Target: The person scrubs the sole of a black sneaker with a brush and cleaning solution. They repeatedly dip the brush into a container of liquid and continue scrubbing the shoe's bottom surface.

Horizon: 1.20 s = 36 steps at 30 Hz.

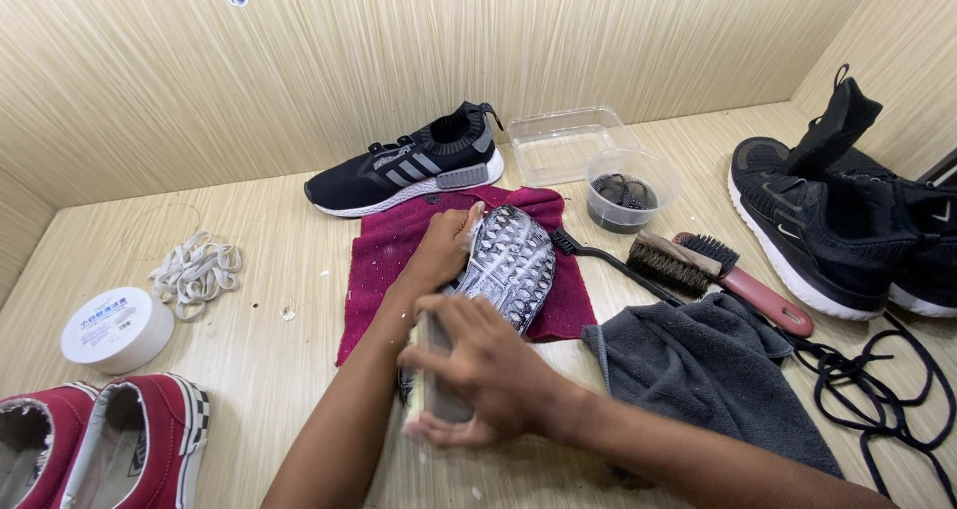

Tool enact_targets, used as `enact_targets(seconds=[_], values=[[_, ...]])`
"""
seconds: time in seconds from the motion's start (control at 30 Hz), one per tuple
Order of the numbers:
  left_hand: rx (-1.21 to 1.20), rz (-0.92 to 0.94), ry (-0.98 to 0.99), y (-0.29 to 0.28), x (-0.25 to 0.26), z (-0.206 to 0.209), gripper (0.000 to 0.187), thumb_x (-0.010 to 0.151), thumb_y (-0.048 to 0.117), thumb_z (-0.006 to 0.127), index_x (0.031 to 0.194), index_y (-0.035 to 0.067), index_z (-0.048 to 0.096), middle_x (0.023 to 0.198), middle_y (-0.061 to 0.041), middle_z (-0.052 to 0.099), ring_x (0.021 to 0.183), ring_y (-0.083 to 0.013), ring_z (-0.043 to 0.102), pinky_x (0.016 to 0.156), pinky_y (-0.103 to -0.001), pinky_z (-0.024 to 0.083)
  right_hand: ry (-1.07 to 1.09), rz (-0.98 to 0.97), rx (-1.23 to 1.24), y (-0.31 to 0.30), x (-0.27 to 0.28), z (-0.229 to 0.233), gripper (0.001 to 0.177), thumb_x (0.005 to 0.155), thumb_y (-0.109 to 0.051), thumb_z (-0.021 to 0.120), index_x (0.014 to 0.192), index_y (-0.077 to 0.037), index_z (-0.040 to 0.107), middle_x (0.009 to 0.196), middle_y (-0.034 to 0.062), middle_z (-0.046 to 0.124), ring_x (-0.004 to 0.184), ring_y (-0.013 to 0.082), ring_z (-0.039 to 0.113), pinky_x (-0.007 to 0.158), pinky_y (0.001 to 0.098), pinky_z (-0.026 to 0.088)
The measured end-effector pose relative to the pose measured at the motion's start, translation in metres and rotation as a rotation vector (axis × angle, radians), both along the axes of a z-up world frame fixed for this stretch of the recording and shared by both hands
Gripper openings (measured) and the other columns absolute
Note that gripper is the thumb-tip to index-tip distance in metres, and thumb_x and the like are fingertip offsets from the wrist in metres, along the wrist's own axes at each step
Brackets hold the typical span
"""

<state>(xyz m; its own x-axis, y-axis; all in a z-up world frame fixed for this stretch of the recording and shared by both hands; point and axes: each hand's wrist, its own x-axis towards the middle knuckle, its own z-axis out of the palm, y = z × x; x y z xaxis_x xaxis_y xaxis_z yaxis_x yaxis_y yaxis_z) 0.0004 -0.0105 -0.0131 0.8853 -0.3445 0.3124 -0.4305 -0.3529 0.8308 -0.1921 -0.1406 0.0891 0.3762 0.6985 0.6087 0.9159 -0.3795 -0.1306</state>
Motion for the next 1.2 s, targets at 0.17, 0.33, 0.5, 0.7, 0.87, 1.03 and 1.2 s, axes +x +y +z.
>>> enact_targets(seconds=[0.17, 0.33, 0.5, 0.7, 0.87, 1.03, 1.2], values=[[-0.022, 0.091, -0.049, 0.005, 0.006, 0.009, 0.060, 0.110, 0.038, 0.044, 0.069, -0.002, 0.063, 0.062, -0.023, 0.061, 0.061, -0.0278, 0.054, 0.061, -0.042, 0.046, 0.254, -0.498, 0.005, -0.067, 0.081, -0.021, 0.053, 0.093, -0.065, 0.053, 0.106, -0.013, 0.061, 0.111, 0.0204, 0.052, 0.093, 0.0419, 0.061, 0.077, 0.0480, 0.050], [0.011, 0.141, -0.184, 0.003, -0.008, 0.021, 0.057, 0.113, 0.032, 0.043, 0.068, 0.001, 0.055, 0.067, 0.007, 0.056, 0.066, -0.0073, 0.039, 0.058, -0.044, 0.035, 0.268, -0.227, 0.033, -0.039, 0.006, 0.012, 0.044, 0.087, -0.048, 0.066, 0.106, -0.010, 0.056, 0.123, 0.0243, 0.049, 0.109, 0.0366, 0.055, 0.082, 0.0511, 0.053], [0.094, 0.121, -0.044, 0.008, -0.014, 0.032, 0.060, 0.111, 0.039, 0.042, 0.077, -0.002, 0.070, 0.068, -0.025, 0.067, 0.063, -0.0413, 0.064, 0.066, -0.046, 0.051, 0.243, -0.232, -0.022, -0.057, 0.053, -0.023, 0.053, 0.081, -0.066, 0.056, 0.101, -0.017, 0.064, 0.110, 0.0247, 0.055, 0.091, 0.0406, 0.061, 0.070, 0.0464, 0.053], [0.084, 0.139, -0.010, 0.007, 0.001, 0.013, 0.061, 0.110, 0.041, 0.043, 0.075, -0.001, 0.069, 0.067, -0.025, 0.065, 0.062, -0.0326, 0.062, 0.063, -0.042, 0.049, 0.261, -0.428, -0.008, -0.059, 0.045, -0.009, 0.051, 0.087, -0.064, 0.056, 0.098, -0.015, 0.062, 0.110, 0.0235, 0.052, 0.096, 0.0395, 0.060, 0.071, 0.0477, 0.054], [0.071, 0.135, 0.026, 0.007, -0.004, 0.015, 0.062, 0.110, 0.042, 0.044, 0.074, -0.002, 0.069, 0.066, -0.025, 0.065, 0.062, -0.0333, 0.061, 0.064, -0.044, 0.050, 0.172, -0.010, -0.018, -0.038, -0.002, -0.001, 0.047, 0.081, -0.060, 0.058, 0.099, -0.017, 0.060, 0.114, 0.0213, 0.050, 0.093, 0.0390, 0.057, 0.068, 0.0463, 0.048], [0.035, 0.105, 0.048, -0.005, -0.018, 0.017, 0.063, 0.112, 0.041, 0.041, 0.068, 0.002, 0.064, 0.060, -0.017, 0.063, 0.062, -0.0264, 0.059, 0.063, -0.042, 0.049, 0.157, -0.458, 0.031, -0.077, 0.074, -0.033, 0.044, 0.083, -0.059, 0.056, 0.099, -0.018, 0.061, 0.112, 0.0159, 0.054, 0.094, 0.0387, 0.061, 0.079, 0.0503, 0.048], [-0.028, -0.002, 0.172, -0.035, -0.035, 0.014, 0.064, 0.111, 0.041, 0.042, 0.066, 0.001, 0.061, 0.058, -0.015, 0.060, 0.064, -0.0246, 0.055, 0.062, -0.042, 0.047, 0.286, -0.528, 0.190, -0.084, 0.071, -0.014, 0.037, 0.087, -0.054, 0.057, 0.094, -0.018, 0.061, 0.111, 0.0147, 0.054, 0.097, 0.0429, 0.062, 0.085, 0.0533, 0.049]])
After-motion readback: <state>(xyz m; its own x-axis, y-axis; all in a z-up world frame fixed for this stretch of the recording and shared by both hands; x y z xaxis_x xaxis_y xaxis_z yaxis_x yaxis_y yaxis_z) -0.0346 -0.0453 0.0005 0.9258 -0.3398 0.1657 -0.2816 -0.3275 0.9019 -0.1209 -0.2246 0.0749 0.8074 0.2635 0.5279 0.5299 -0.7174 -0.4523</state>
